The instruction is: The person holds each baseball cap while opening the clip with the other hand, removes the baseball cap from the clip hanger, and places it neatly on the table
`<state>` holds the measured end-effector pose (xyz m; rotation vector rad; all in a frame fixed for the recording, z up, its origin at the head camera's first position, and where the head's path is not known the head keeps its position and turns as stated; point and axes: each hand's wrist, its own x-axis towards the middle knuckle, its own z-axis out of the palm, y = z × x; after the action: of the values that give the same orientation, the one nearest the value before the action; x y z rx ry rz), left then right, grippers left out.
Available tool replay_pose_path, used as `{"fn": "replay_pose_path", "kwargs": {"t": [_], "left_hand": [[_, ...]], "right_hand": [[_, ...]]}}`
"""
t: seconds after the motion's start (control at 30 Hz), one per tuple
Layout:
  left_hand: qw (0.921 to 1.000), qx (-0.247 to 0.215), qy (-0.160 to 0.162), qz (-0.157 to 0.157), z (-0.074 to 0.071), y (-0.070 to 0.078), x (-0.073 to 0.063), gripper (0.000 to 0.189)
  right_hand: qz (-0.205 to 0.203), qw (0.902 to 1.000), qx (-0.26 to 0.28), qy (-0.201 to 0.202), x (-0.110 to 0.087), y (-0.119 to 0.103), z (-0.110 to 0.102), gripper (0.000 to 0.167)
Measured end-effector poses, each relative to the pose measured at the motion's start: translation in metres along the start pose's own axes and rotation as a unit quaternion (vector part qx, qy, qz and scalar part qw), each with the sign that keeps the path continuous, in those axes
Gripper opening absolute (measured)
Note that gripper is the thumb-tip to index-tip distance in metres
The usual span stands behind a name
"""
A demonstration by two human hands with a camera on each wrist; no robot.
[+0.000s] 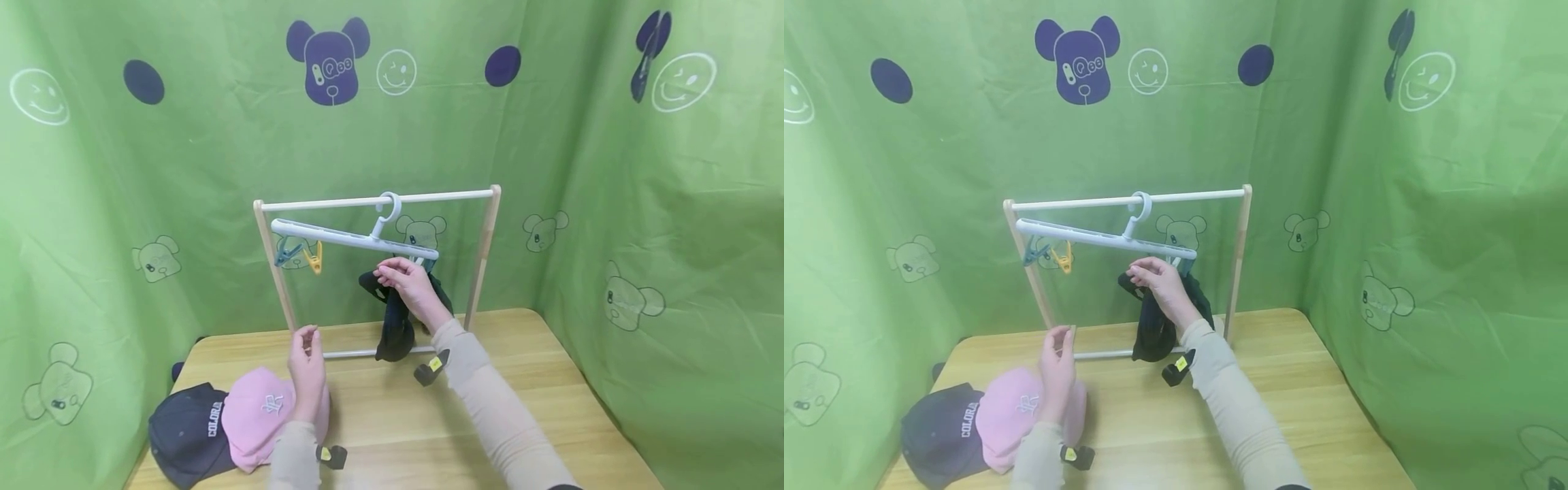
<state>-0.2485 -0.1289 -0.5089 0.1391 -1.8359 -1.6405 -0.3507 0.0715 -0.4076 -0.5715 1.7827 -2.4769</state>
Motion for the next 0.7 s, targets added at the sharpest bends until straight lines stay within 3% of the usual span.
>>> {"fn": "replay_pose_path", "kwargs": {"t": [0.27, 0.5, 0.7], "left_hand": [[0.9999, 0.004, -0.010, 0.009, 0.018, 0.007, -0.003, 0.016], [0.9980, 0.001, -0.062, 0.005, 0.024, 0.039, -0.014, 0.019], [0.9960, -0.006, -0.087, 0.022, 0.031, 0.037, -0.017, 0.022]], "right_hand": [[-0.007, 0.9990, -0.018, 0.039, 0.003, 0.002, -0.018, 0.007], [-0.047, 0.9890, -0.026, 0.138, 0.007, 0.009, -0.027, 0.009], [-0.079, 0.9801, -0.089, 0.159, 0.006, 0.015, -0.029, 0.022]]}}
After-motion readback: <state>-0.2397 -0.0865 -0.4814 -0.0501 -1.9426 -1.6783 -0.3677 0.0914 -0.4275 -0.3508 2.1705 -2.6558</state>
